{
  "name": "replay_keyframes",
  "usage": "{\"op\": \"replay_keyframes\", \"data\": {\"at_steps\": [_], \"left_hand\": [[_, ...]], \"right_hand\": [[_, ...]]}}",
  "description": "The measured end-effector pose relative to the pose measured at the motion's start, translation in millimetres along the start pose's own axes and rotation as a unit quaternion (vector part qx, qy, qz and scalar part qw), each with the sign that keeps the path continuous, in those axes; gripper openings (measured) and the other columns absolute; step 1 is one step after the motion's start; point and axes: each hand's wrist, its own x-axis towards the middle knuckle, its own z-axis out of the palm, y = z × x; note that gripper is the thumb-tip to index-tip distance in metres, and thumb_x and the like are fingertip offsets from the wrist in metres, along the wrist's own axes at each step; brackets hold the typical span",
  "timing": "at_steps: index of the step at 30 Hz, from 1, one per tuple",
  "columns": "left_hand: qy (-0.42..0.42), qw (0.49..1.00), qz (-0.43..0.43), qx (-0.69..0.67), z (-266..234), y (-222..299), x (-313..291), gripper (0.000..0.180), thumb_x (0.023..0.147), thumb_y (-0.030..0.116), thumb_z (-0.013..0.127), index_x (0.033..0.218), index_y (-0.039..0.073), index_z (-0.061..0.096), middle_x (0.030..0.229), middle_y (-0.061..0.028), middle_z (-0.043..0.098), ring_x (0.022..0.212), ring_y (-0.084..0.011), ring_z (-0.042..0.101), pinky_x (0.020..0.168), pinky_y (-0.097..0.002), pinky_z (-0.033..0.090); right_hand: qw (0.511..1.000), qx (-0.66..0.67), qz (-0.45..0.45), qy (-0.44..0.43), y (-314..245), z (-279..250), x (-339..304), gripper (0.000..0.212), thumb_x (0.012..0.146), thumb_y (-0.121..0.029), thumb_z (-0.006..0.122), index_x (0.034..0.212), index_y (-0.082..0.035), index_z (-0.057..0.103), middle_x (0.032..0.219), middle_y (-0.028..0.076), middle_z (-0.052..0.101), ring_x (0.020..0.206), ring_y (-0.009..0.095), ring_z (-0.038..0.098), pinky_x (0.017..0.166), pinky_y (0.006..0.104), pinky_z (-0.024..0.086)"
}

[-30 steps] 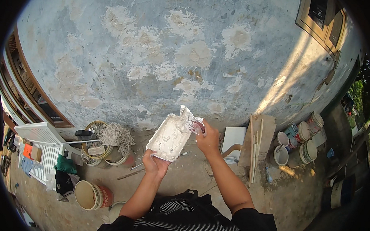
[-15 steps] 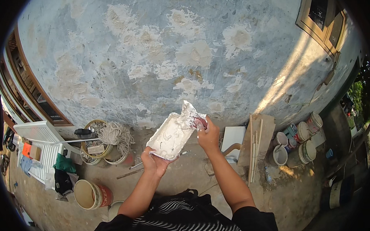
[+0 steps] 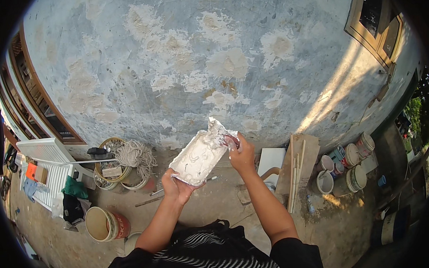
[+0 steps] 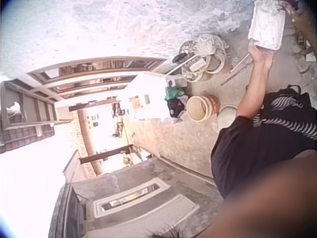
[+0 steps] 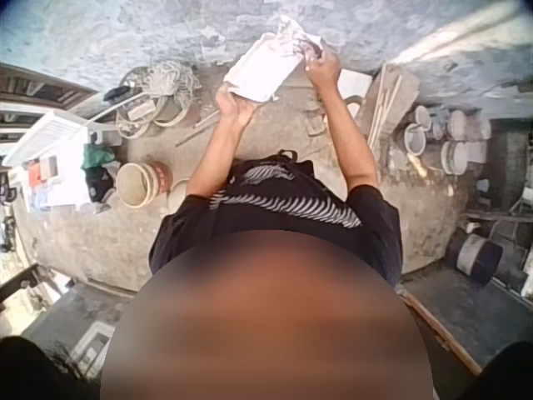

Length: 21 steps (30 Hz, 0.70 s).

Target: The recorder is mixing white putty or plaster with a small amount of water in a tray using a scraper.

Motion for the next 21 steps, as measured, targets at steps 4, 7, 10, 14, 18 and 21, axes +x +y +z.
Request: {"op": "replay_keyframes", "data": {"at_steps": [4, 7, 10, 14, 18, 21], "left_hand": [[0.006, 1.0, -0.008, 0.007, 4, 2, 0, 0.072, 0.083, 0.032, 0.041, 0.148, 0.001, 0.038, 0.147, -0.0206, 0.048, 0.128, -0.0439, 0.053, 0.091, -0.0674, 0.047], [0.002, 1.0, -0.014, 0.013, 3, 2, 1, 0.074, 0.082, 0.033, 0.042, 0.149, 0.001, 0.038, 0.148, -0.0208, 0.047, 0.129, -0.0444, 0.053, 0.092, -0.0682, 0.046], [-0.004, 1.0, -0.017, 0.015, 2, 1, 2, 0.076, 0.079, 0.032, 0.043, 0.149, 0.002, 0.038, 0.148, -0.021, 0.047, 0.129, -0.0445, 0.052, 0.093, -0.0679, 0.045], [-0.001, 1.0, -0.024, 0.014, 10, 0, 0, 0.077, 0.078, 0.032, 0.044, 0.148, 0.002, 0.038, 0.148, -0.0212, 0.046, 0.13, -0.0443, 0.052, 0.094, -0.0673, 0.044], [-0.003, 0.999, -0.024, 0.029, 13, 0, -1, 0.076, 0.079, 0.033, 0.043, 0.149, 0.003, 0.038, 0.149, -0.0208, 0.045, 0.131, -0.0442, 0.051, 0.095, -0.0679, 0.043], [-0.005, 0.999, -0.025, 0.026, 12, -2, 1, 0.074, 0.082, 0.033, 0.042, 0.149, 0.002, 0.037, 0.15, -0.0208, 0.045, 0.131, -0.0443, 0.05, 0.096, -0.0686, 0.042]], "right_hand": [[1.0, 0.007, -0.017, -0.001, 1, -2, 2, 0.019, 0.09, -0.01, 0.066, 0.1, 0.006, 0.067, 0.082, 0.02, 0.072, 0.072, 0.027, 0.07, 0.068, 0.0345, 0.052], [1.0, 0.014, -0.025, -0.001, -2, -3, 2, 0.02, 0.09, -0.01, 0.066, 0.1, 0.007, 0.066, 0.082, 0.02, 0.071, 0.072, 0.026, 0.07, 0.069, 0.034, 0.052], [1.0, 0.019, -0.019, 0.0, 0, -3, 0, 0.021, 0.091, -0.011, 0.067, 0.1, 0.008, 0.066, 0.082, 0.019, 0.071, 0.073, 0.023, 0.069, 0.069, 0.0335, 0.051], [0.998, 0.06, 0.014, 0.017, 9, -3, -2, 0.022, 0.092, -0.012, 0.067, 0.101, 0.008, 0.065, 0.085, 0.016, 0.072, 0.075, 0.018, 0.068, 0.07, 0.0327, 0.051], [0.996, 0.084, 0.037, 0.016, 14, -3, -2, 0.021, 0.093, -0.011, 0.067, 0.101, 0.008, 0.065, 0.086, 0.015, 0.073, 0.076, 0.016, 0.067, 0.071, 0.0321, 0.052], [0.998, 0.069, 0.007, 0.01, 20, -5, -1, 0.021, 0.093, -0.011, 0.067, 0.101, 0.008, 0.065, 0.086, 0.016, 0.073, 0.076, 0.016, 0.067, 0.072, 0.0316, 0.052]]}}
